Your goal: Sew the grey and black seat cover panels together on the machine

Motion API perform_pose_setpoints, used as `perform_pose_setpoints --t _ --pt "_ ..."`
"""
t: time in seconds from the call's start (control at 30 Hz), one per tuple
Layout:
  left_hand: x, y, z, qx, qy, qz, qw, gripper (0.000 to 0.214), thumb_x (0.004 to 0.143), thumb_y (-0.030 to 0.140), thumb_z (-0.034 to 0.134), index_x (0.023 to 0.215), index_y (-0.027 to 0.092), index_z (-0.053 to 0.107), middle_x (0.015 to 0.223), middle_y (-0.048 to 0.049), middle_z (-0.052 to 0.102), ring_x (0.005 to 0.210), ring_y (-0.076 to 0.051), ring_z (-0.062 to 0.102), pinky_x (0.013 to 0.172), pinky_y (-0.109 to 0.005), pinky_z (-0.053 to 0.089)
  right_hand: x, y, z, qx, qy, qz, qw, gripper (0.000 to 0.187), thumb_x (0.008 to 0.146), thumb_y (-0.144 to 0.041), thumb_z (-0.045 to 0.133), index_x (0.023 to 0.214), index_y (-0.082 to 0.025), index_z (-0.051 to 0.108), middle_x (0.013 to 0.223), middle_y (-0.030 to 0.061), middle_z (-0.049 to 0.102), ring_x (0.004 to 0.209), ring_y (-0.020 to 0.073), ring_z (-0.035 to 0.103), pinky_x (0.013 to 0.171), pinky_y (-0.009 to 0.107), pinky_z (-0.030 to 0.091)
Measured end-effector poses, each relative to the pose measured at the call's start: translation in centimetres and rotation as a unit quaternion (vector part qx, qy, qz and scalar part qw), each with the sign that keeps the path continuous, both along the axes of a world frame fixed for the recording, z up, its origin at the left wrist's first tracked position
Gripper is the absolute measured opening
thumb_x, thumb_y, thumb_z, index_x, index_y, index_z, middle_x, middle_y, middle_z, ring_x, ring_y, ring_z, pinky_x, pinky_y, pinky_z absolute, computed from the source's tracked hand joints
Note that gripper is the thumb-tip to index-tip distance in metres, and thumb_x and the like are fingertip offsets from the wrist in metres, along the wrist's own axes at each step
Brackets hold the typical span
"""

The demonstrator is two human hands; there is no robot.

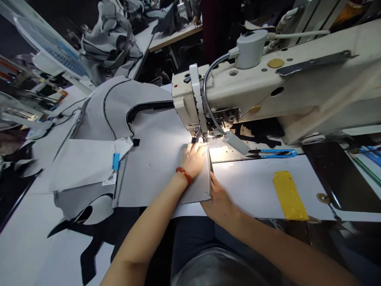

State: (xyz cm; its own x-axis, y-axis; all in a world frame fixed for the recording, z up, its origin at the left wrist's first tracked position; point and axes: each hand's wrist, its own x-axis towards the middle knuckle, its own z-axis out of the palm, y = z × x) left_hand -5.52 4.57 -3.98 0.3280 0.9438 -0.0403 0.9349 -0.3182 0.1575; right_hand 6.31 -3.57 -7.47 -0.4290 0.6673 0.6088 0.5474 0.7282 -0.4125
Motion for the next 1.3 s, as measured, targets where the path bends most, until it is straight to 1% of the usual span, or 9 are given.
perform_pose_setpoints --t 0.1,0.13,0.27,0.43,0.63,0.8,0.97,1.17,1.3 --pt "-1.8 -4.2 1.1 -0.083 -0.051 -0.185 0.978 0.059 0.076 0.021 0.051 0.134 0.013 0.04 0.141 -0.0125 0.038 0.132 -0.03 0.03 0.107 -0.049 0.032 0.8 -1.1 0.0 0.112 -0.091 -0.057 0.988 0.025 0.073 0.001 0.043 0.082 -0.007 0.065 0.085 0.0183 0.068 0.084 0.0247 0.064 0.084 0.038 0.053" --pt "-2.3 -5.5 1.2 -0.095 -0.065 -0.212 0.97 0.071 0.071 0.018 0.053 0.138 0.01 0.032 0.144 -0.0141 0.032 0.135 -0.03 0.025 0.109 -0.05 0.03 0.9 -1.3 -0.1 0.129 -0.106 -0.063 0.984 0.023 0.074 0.001 0.043 0.075 -0.008 0.064 0.081 0.0182 0.069 0.081 0.0239 0.065 0.082 0.036 0.054" --pt "-3.1 -8.0 0.6 -0.067 -0.128 -0.188 0.971 0.074 0.067 0.001 0.039 0.139 0.011 0.029 0.144 -0.0126 0.033 0.137 -0.023 0.024 0.112 -0.046 0.028 0.5 -1.7 -0.2 0.176 -0.106 -0.065 0.977 0.025 0.075 0.002 0.041 0.062 -0.012 0.058 0.061 0.0112 0.065 0.064 0.0222 0.065 0.072 0.038 0.055" --pt "-2.4 -7.0 -0.2 -0.054 -0.199 -0.179 0.962 0.062 0.076 -0.003 0.03 0.133 0.017 0.042 0.137 -0.0082 0.045 0.132 -0.017 0.035 0.11 -0.039 0.035 0.1 -1.2 -0.2 0.2 -0.11 -0.057 0.972 0.025 0.073 0.003 0.042 0.064 -0.009 0.062 0.055 0.0088 0.062 0.055 0.0207 0.06 0.069 0.041 0.054" --pt "-1.6 -5.9 -0.3 -0.014 -0.146 -0.17 0.974 0.057 0.072 -0.003 0.032 0.125 0.013 0.048 0.135 -0.0094 0.048 0.131 -0.018 0.036 0.11 -0.04 0.035 0.0 -0.9 -0.2 0.142 -0.115 -0.038 0.982 0.029 0.074 0.001 0.039 0.06 -0.013 0.06 0.052 0.008 0.06 0.051 0.0188 0.056 0.063 0.038 0.052" --pt "-1.1 -4.6 -0.6 0.014 -0.112 -0.14 0.984 0.051 0.068 -0.004 0.034 0.111 0.014 0.054 0.13 -0.0085 0.053 0.128 -0.018 0.04 0.108 -0.04 0.038 -0.1 -0.5 -0.3 0.125 -0.139 -0.028 0.982 0.026 0.077 0.001 0.04 0.074 -0.006 0.065 0.064 0.0155 0.065 0.066 0.024 0.062 0.068 0.039 0.05" --pt "-1.3 -3.1 -1.3 0.049 -0.088 -0.154 0.983 0.041 0.071 -0.004 0.035 0.102 0.013 0.057 0.128 -0.0095 0.054 0.128 -0.019 0.041 0.107 -0.039 0.041 -0.2 0.3 -0.4 0.091 -0.155 -0.02 0.984 0.027 0.078 0.0 0.039 0.082 -0.004 0.065 0.07 0.0147 0.066 0.069 0.0239 0.062 0.074 0.04 0.049" --pt "-1.4 -1.4 -1.2 0.131 -0.092 -0.163 0.974 0.039 0.07 -0.004 0.035 0.093 0.013 0.062 0.113 -0.0085 0.063 0.118 -0.02 0.051 0.1 -0.034 0.047 -1.0 1.2 -0.6 0.062 -0.178 -0.014 0.982 0.026 0.088 -0.018 0.044 0.089 -0.002 0.064 0.083 0.0177 0.067 0.08 0.0274 0.062 0.08 0.045 0.048" --pt "-1.5 -1.6 -0.4 0.12 -0.053 -0.171 0.977 0.032 0.077 0.0 0.039 0.091 0.015 0.063 0.097 -0.0068 0.067 0.101 -0.019 0.06 0.089 -0.033 0.053 -1.2 1.8 -0.7 0.043 -0.186 0.002 0.982 0.033 0.087 -0.03 0.052 0.093 -0.001 0.065 0.094 0.0204 0.066 0.09 0.0304 0.061 0.086 0.046 0.046"
